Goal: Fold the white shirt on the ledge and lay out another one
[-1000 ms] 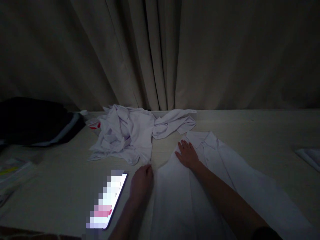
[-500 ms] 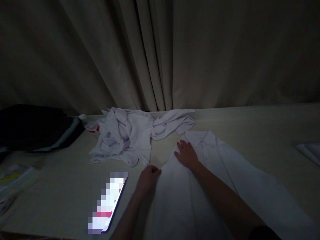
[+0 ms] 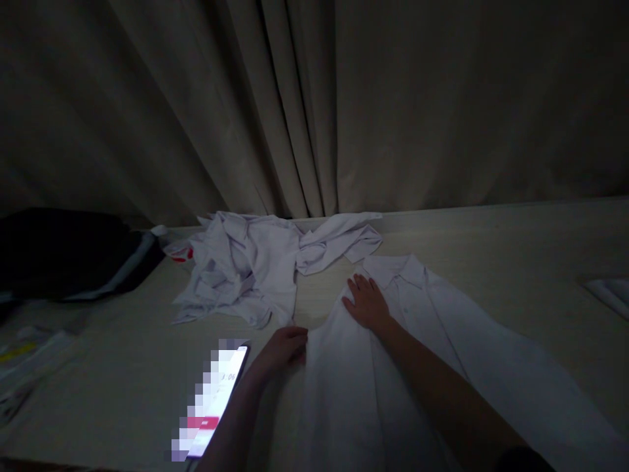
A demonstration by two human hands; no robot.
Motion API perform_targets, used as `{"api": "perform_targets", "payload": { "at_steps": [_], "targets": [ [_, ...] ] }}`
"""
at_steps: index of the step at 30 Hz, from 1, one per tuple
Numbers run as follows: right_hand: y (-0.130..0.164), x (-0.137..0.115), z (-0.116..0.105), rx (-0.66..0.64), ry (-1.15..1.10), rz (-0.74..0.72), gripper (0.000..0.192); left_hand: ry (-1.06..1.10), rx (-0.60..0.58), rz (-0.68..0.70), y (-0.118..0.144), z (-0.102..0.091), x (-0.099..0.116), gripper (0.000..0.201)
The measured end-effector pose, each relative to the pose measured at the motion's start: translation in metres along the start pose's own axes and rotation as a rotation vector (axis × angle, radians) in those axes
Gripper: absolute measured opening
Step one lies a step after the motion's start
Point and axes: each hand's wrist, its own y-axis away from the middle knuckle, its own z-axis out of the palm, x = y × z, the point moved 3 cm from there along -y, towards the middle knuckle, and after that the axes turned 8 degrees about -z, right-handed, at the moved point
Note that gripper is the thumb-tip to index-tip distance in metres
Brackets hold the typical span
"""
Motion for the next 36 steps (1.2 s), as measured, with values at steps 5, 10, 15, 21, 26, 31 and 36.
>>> {"api": "perform_targets", "payload": {
  "at_steps": [5, 10, 15, 21, 26, 31, 36],
  "targets": [
    [0.0, 0.0, 0.001, -0.011, 0.002, 0.001, 0.058, -0.073, 0.009, 0.001, -0.003, 0.003, -0.004, 0.029],
    [-0.001, 0.0, 0.001, -0.036, 0.011, 0.005, 0.058, -0.131, 0.099, 0.028, -0.011, 0.003, -0.005, 0.018],
    [0.0, 0.0, 0.0, -0.032, 0.015, 0.004, 0.058, -0.201, 0.234, 0.073, -0.019, 0.004, -0.006, 0.007],
    [-0.001, 0.0, 0.0, -0.023, 0.011, 0.003, 0.059, -0.281, 0.301, 0.228, -0.015, 0.012, -0.011, 0.027],
    [-0.001, 0.001, 0.002, -0.041, 0.016, 0.009, 0.061, -0.412, 0.348, 0.164, -0.003, 0.012, -0.009, 0.016],
    [-0.002, 0.001, 0.003, -0.068, 0.028, 0.017, 0.063, -0.747, 0.494, 0.26, 0.009, 0.015, 0.002, 0.013],
    [-0.001, 0.0, 0.002, -0.063, 0.037, 0.016, 0.063, -0.998, 0.638, 0.332, 0.026, 0.023, 0.011, 0.028]
  ]
}}
